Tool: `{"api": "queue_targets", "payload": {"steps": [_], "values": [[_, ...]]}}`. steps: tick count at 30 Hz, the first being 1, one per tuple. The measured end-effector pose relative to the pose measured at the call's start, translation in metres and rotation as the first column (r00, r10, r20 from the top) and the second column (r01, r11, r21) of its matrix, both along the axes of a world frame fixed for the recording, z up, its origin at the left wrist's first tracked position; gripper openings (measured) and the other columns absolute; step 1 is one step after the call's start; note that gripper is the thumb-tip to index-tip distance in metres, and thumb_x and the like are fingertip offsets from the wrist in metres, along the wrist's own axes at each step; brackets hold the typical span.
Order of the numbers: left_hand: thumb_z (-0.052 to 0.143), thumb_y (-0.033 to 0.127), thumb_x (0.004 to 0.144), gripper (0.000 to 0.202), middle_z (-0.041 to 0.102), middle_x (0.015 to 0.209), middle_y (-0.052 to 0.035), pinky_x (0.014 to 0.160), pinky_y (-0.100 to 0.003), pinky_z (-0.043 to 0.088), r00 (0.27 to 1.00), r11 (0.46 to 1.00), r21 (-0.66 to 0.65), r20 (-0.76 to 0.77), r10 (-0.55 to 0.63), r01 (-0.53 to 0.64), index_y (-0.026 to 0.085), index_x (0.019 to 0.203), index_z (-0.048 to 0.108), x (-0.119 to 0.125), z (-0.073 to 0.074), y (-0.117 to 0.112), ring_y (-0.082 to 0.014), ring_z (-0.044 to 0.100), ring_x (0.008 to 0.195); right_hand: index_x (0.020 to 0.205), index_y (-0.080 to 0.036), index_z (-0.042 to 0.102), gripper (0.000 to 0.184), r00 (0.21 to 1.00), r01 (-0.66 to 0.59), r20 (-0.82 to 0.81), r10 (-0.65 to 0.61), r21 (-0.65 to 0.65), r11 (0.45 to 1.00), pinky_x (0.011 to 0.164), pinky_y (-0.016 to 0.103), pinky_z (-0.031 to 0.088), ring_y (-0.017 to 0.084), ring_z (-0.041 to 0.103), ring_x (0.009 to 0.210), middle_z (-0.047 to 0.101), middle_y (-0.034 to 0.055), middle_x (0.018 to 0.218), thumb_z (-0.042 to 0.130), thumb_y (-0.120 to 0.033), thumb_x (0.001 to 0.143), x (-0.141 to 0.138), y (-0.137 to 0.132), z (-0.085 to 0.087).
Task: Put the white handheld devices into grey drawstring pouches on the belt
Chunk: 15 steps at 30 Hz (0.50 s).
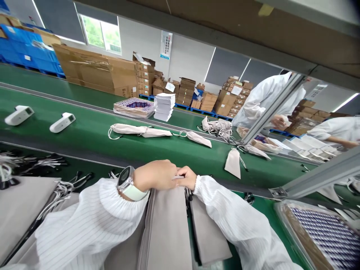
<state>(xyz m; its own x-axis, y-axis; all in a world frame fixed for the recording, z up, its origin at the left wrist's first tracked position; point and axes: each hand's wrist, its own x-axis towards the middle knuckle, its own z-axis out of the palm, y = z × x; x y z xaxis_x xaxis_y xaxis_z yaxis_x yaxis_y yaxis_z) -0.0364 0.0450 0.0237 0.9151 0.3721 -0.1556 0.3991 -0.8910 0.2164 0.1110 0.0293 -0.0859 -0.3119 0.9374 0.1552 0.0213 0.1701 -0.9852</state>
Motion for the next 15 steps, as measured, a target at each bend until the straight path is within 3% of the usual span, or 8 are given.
{"api": "queue_targets", "payload": {"steps": [3, 6, 9, 11, 13, 15], "values": [[0.036, 0.029, 0.079, 0.031, 0.055, 0.058, -0.0029, 0.045, -0.021, 0.025, 1.000, 1.000, 0.014, 0.003, 0.013, -0.013, 0.013, 0.062, 0.058, 0.001, 0.000, -0.006, -0.0120, 0.044, 0.047, 0.040, -0.014, 0.049, 0.032, 0.999, -0.022, -0.025, 0.023, 0.025, 0.999, 0.064, 0.026, 0.037, 0.013, 0.051, 0.066, 0.054, 0.0000, 0.064, 0.070, -0.035, 0.052, 0.000, -0.001, 0.003], [0.029, 0.034, 0.080, 0.040, 0.058, 0.064, -0.0016, 0.049, -0.014, 0.028, 0.995, 0.995, 0.086, 0.083, 0.052, -0.059, 0.012, 0.068, 0.060, -0.014, 0.012, -0.003, -0.0080, 0.046, 0.052, 0.040, -0.013, 0.051, 0.030, 0.998, -0.055, -0.029, 0.056, 0.023, 0.998, 0.065, 0.026, 0.036, 0.011, 0.050, 0.067, 0.056, 0.0010, 0.071, 0.068, -0.031, 0.056, 0.000, -0.003, 0.004], [0.000, 0.034, 0.079, 0.068, 0.055, 0.071, -0.0005, 0.067, -0.012, 0.031, 0.955, 0.919, 0.302, 0.232, 0.186, -0.252, 0.004, 0.075, 0.061, -0.057, 0.031, 0.009, -0.0056, 0.048, 0.066, 0.044, -0.012, 0.055, 0.025, 0.999, -0.051, 0.003, 0.051, -0.020, 0.999, 0.063, 0.025, 0.036, 0.011, 0.050, 0.066, 0.057, 0.0026, 0.078, 0.067, -0.030, 0.058, 0.000, -0.004, 0.004], [0.017, 0.039, 0.083, 0.051, 0.056, 0.076, -0.0020, 0.072, -0.022, 0.036, 0.928, 0.862, 0.361, 0.246, 0.281, -0.357, 0.008, 0.081, 0.058, -0.098, 0.035, 0.015, -0.0098, 0.047, 0.068, 0.045, -0.012, 0.057, 0.024, 0.999, -0.044, 0.012, 0.045, -0.038, 0.998, 0.061, 0.025, 0.036, 0.011, 0.050, 0.065, 0.057, 0.0029, 0.078, 0.067, -0.030, 0.059, -0.001, -0.005, 0.004], [0.022, 0.036, 0.085, 0.045, 0.056, 0.081, -0.0038, 0.074, -0.030, 0.038, 0.900, 0.805, 0.405, 0.233, 0.367, -0.433, 0.008, 0.086, 0.056, -0.140, 0.022, 0.009, -0.0141, 0.049, 0.072, 0.043, -0.012, 0.055, 0.027, 0.999, -0.045, 0.009, 0.045, -0.044, 0.998, 0.059, 0.024, 0.035, 0.010, 0.050, 0.063, 0.057, 0.0029, 0.078, 0.067, -0.030, 0.059, -0.001, -0.006, 0.004], [0.025, 0.037, 0.086, 0.041, 0.056, 0.095, -0.0047, 0.079, -0.034, 0.038, 0.870, 0.761, 0.422, 0.214, 0.445, -0.493, 0.009, 0.100, 0.052, -0.175, -0.009, -0.012, -0.0181, 0.051, 0.085, 0.040, -0.012, 0.051, 0.030, 0.999, -0.035, 0.002, 0.035, -0.050, 0.998, 0.057, 0.024, 0.034, 0.010, 0.049, 0.062, 0.057, 0.0029, 0.076, 0.067, -0.030, 0.058, -0.002, -0.007, 0.005]]}}
